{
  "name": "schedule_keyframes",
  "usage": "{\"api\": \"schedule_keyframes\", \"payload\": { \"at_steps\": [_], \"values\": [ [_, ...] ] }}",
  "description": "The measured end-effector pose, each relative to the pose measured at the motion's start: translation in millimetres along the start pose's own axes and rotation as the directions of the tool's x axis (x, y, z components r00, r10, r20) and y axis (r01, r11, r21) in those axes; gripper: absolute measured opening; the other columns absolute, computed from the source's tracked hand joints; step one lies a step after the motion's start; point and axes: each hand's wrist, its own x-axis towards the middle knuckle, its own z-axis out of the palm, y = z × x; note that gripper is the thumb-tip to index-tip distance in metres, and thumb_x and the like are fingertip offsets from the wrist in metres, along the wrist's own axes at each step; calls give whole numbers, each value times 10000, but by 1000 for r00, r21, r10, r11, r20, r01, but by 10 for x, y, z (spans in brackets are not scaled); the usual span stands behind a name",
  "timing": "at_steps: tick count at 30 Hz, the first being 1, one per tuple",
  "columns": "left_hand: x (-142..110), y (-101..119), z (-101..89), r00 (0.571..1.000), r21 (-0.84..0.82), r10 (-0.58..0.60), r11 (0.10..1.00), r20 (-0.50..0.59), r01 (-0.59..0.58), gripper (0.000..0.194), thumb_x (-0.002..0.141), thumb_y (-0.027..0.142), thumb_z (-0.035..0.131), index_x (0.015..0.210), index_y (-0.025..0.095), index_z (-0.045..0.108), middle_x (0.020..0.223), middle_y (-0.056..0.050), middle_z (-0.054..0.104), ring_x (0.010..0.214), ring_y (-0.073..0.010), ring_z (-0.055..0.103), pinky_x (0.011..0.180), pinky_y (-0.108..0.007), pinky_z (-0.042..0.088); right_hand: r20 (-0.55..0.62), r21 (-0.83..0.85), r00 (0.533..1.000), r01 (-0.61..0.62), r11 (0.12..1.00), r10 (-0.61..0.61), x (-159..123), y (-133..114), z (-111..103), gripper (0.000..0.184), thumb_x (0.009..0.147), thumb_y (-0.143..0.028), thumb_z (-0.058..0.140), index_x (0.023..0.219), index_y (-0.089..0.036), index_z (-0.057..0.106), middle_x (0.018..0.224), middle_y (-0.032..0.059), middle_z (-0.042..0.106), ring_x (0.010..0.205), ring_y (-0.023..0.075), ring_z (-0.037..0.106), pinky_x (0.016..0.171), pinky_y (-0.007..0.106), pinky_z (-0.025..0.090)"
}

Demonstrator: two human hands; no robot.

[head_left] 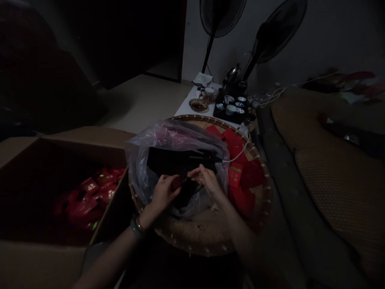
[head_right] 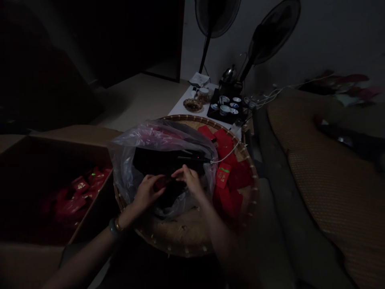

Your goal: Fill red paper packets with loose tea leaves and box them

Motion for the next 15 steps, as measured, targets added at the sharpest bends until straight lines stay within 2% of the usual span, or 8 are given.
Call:
{"api": "schedule_keyframes", "payload": {
  "at_steps": [2,3,6,8,9,12,15],
  "values": [
    [-4,-14,-47,992,-46,-76,996,-96,72,430,705,218,679,1119,203,565,944,-50,629,854,-195,556,756,-315,489,-83,-178,993,64,982,-80,130,48,14,387,845,-434,436,1038,-153,620,1013,118,651,905,207,621,809,385,491],
    [-6,-6,-65,986,-57,-102,994,-132,95,453,702,233,685,1134,206,551,952,-51,619,854,-195,562,755,-316,491,-54,-300,991,102,949,-123,192,77,50,367,815,-337,495,1129,-167,580,1107,117,618,957,204,602,840,383,480],
    [-20,39,-95,983,-29,-100,995,-154,97,535,711,252,685,1206,218,485,974,-51,601,860,-201,572,747,-323,493,157,-618,963,268,739,-218,356,141,233,650,737,-141,545,1359,-215,372,1414,108,368,1228,219,417,987,390,384],
    [-38,52,-101,991,20,-56,998,-123,59,578,728,251,677,1253,226,436,990,-53,604,873,-206,573,754,-328,490,257,-748,948,320,581,-190,450,139,377,730,755,-142,538,1417,-258,255,1500,81,200,1295,246,314,1020,407,344],
    [-50,48,-103,994,46,-31,998,-102,35,585,738,254,671,1266,228,422,999,-55,608,881,-209,573,761,-330,488,273,-797,948,317,514,-161,493,126,444,715,782,-175,526,1425,-279,231,1512,69,160,1289,264,311,1010,418,352],
    [-85,4,-118,999,112,40,993,-35,-36,542,766,282,652,1260,231,435,1011,-62,617,897,-213,570,770,-332,481,268,-892,958,286,350,-100,591,73,592,602,855,-266,459,1419,-293,249,1487,80,218,1215,286,376,955,429,394],
    [-105,-36,-167,996,137,82,987,35,-87,458,796,320,620,1223,235,480,1007,-59,621,906,-208,566,781,-330,475,250,-929,963,269,255,-103,633,43,650,556,857,-216,448,1391,-281,307,1391,105,358,1149,263,422,920,408,417]
  ]
}}
